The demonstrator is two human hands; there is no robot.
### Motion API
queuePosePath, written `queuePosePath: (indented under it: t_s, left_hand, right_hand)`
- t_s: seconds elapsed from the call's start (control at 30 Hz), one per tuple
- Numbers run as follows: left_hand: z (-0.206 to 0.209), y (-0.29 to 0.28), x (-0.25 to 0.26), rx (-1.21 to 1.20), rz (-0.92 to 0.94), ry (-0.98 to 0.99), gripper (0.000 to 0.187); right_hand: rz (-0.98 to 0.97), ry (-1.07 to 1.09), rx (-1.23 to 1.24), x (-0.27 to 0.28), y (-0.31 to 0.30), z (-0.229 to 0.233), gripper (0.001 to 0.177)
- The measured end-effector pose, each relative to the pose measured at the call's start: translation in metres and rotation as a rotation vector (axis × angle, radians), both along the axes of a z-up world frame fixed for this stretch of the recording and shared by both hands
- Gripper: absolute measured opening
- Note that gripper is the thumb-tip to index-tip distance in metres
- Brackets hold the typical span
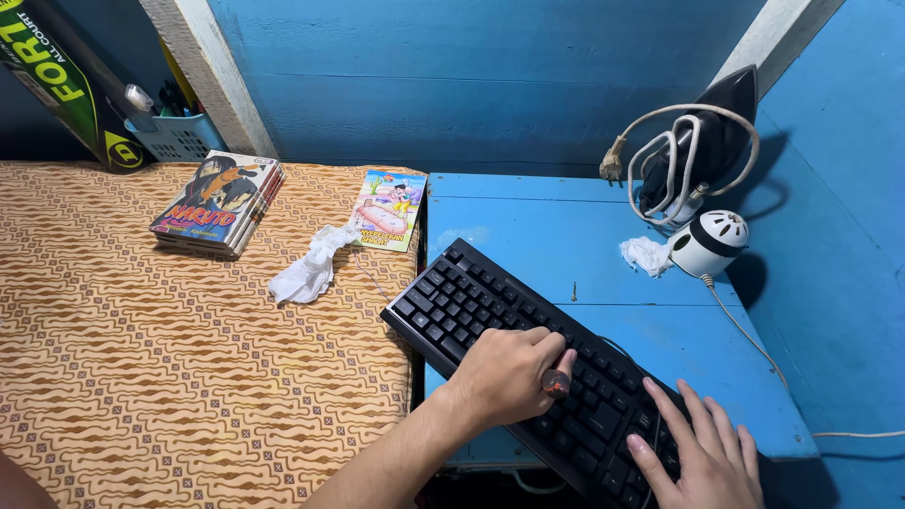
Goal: Cleaning a computer keyboard with a brush.
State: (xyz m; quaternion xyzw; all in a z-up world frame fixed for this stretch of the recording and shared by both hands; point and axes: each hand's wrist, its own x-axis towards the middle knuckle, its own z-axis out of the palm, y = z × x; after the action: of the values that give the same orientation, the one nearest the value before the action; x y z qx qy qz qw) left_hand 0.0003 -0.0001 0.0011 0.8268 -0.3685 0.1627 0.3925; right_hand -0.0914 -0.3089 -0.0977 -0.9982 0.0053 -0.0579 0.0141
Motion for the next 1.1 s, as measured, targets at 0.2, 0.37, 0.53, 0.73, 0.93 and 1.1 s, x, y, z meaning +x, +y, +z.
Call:
queuePosePath:
  t_s: [0.2, 0.37, 0.53, 0.73, 0.93, 1.1]
  left_hand:
    - [0.0, 0.0, 0.0, -0.014, -0.002, 0.0, 0.031]
    - [0.0, 0.001, 0.0, -0.009, -0.002, 0.0, 0.031]
    - [0.001, 0.001, 0.001, 0.002, 0.0, -0.009, 0.03]
    - [0.005, 0.011, 0.01, -0.02, 0.019, -0.038, 0.028]
    - [0.001, 0.036, 0.033, -0.018, 0.211, -0.121, 0.009]
    - [0.002, 0.045, 0.039, 0.022, 0.456, -0.046, 0.027]
  right_hand:
    - [-0.003, -0.011, 0.004, 0.0, 0.001, 0.001, 0.076]
    - [0.001, -0.003, 0.0, 0.001, 0.0, 0.0, 0.075]
    - [-0.016, -0.012, 0.004, -0.001, 0.006, 0.005, 0.075]
    - [-0.045, 0.087, 0.031, 0.001, 0.007, 0.013, 0.076]
    - [-0.051, 0.113, 0.063, -0.001, 0.01, 0.017, 0.076]
    - [-0.031, 0.074, 0.073, -0.002, 0.01, 0.016, 0.076]
